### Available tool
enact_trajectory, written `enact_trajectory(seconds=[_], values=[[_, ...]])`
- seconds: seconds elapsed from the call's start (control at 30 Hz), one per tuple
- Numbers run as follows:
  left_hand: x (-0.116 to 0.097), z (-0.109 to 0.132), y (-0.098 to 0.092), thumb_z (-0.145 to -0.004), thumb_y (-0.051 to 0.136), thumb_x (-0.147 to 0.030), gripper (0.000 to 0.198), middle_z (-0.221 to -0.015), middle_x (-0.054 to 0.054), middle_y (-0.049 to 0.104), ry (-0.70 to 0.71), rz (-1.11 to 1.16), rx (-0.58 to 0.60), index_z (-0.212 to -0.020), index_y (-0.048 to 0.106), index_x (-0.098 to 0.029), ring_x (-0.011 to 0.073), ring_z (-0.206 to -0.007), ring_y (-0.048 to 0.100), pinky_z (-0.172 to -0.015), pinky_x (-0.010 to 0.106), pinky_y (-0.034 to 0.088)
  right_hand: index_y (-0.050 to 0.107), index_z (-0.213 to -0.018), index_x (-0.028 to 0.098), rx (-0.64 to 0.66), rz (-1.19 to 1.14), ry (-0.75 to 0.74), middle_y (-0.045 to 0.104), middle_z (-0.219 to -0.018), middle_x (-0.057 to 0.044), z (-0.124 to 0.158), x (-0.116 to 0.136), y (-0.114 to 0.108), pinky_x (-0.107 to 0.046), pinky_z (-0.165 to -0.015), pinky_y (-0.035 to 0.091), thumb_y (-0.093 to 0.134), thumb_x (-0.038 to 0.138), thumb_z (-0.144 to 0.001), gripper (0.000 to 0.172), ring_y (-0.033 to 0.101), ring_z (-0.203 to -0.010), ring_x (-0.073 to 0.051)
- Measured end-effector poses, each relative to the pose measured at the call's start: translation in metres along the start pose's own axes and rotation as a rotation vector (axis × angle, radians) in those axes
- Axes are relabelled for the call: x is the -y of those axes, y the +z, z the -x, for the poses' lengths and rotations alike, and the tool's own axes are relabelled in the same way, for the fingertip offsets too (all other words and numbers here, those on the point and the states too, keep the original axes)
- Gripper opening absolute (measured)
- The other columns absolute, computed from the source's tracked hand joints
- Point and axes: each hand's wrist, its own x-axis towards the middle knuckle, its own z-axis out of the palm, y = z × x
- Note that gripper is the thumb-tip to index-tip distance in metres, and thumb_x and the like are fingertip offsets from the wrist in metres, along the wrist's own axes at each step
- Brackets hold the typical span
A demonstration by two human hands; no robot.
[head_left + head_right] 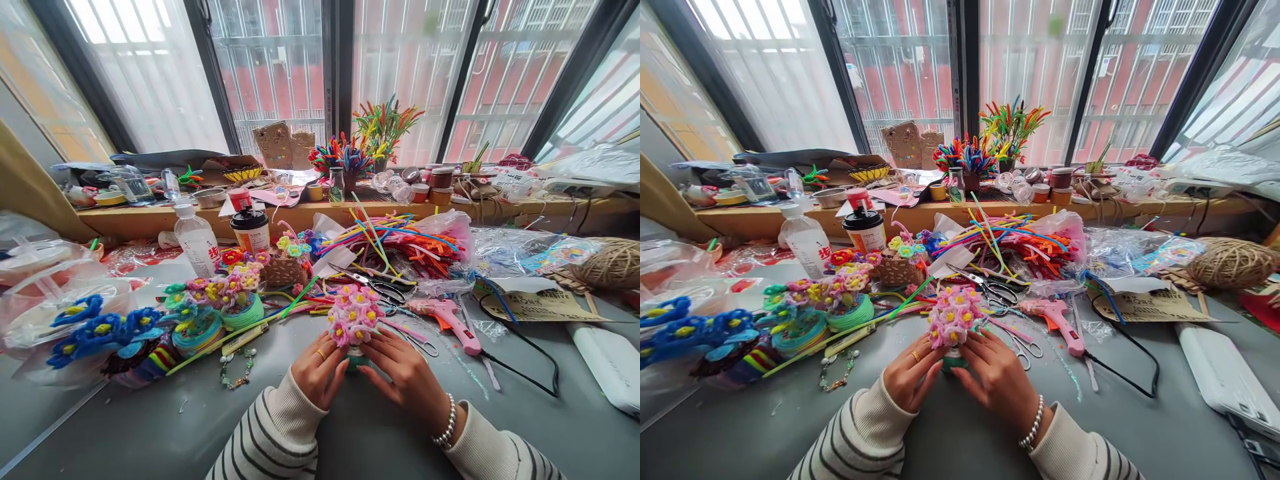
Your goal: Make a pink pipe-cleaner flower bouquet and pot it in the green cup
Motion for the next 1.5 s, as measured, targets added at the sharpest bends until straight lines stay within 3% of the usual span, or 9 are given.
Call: enact_trajectory(seconds=[0.2, 0.43, 0.63, 0.87, 1.1, 1.33, 1.5], values=[[-0.006, 0.000, -0.001, -0.076, 0.042, -0.019, 0.028, -0.093, 0.015, 0.061, -0.009, -0.009, -0.017, -0.098, 0.053, -0.007, 0.0214, -0.097, 0.051, -0.082, 0.035, 0.046, 0.057, -0.099, 0.010, -0.037, -0.016, -0.055, 0.062, -0.097, -0.008, 0.001, 0.002, 0.000, -0.036, -0.082, 0.046, 0.049, 0.022, -0.076, 0.027, 0.055, -0.093, -0.019], [-0.010, -0.004, -0.001, -0.072, 0.045, -0.015, 0.022, -0.084, 0.009, 0.064, -0.036, 0.020, -0.054, -0.090, 0.056, -0.011, 0.0182, -0.085, 0.058, -0.078, 0.030, 0.049, 0.057, -0.099, 0.013, -0.005, -0.061, -0.036, 0.064, -0.093, -0.007, 0.002, 0.004, -0.001, -0.032, -0.079, 0.048, 0.047, 0.020, -0.076, 0.025, 0.057, -0.089, -0.017], [-0.012, -0.002, 0.000, -0.071, 0.045, -0.016, 0.031, -0.092, 0.012, 0.062, -0.010, -0.026, -0.033, -0.101, 0.051, -0.009, 0.0213, -0.092, 0.055, -0.077, 0.034, 0.049, 0.057, -0.098, 0.010, -0.046, -0.020, -0.094, 0.064, -0.092, -0.009, 0.001, 0.005, 0.000, -0.033, -0.079, 0.048, 0.049, 0.018, -0.075, 0.025, 0.057, -0.089, -0.018], [-0.015, -0.010, -0.005, -0.066, 0.048, -0.011, 0.024, -0.081, 0.009, 0.065, -0.062, -0.011, -0.024, -0.088, 0.057, -0.010, 0.0193, -0.081, 0.060, -0.074, 0.030, 0.051, 0.059, -0.092, 0.013, -0.044, -0.045, -0.066, 0.066, -0.086, -0.007, -0.002, 0.006, 0.000, -0.033, -0.076, 0.049, 0.052, 0.020, -0.074, 0.021, 0.059, -0.082, -0.018], [-0.012, -0.003, 0.007, -0.068, 0.044, -0.016, 0.030, -0.088, 0.012, 0.063, -0.030, -0.055, -0.066, -0.096, 0.054, -0.009, 0.0211, -0.088, 0.056, -0.076, 0.036, 0.049, 0.058, -0.096, 0.014, -0.043, -0.027, -0.052, 0.064, -0.089, -0.008, 0.000, 0.000, 0.002, -0.037, -0.080, 0.046, 0.051, 0.022, -0.076, 0.023, 0.057, -0.086, -0.018], [-0.012, -0.003, 0.009, -0.066, 0.046, -0.015, 0.029, -0.085, 0.011, 0.062, -0.031, -0.051, -0.080, -0.093, 0.055, -0.009, 0.0199, -0.085, 0.057, -0.077, 0.033, 0.049, 0.057, -0.096, 0.015, -0.028, -0.019, -0.062, 0.063, -0.090, -0.008, 0.003, -0.008, 0.006, -0.038, -0.078, 0.047, 0.048, 0.020, -0.077, 0.021, 0.056, -0.087, -0.019], [-0.012, -0.007, 0.007, -0.067, 0.047, -0.019, 0.026, -0.085, 0.008, 0.062, -0.104, -0.031, -0.003, -0.091, 0.055, -0.014, 0.0195, -0.086, 0.056, -0.079, 0.035, 0.047, 0.056, -0.097, 0.017, -0.020, -0.062, -0.031, 0.063, -0.088, -0.007, 0.004, -0.010, 0.009, -0.036, -0.075, 0.049, 0.047, 0.021, -0.078, 0.021, 0.056, -0.086, -0.019]])
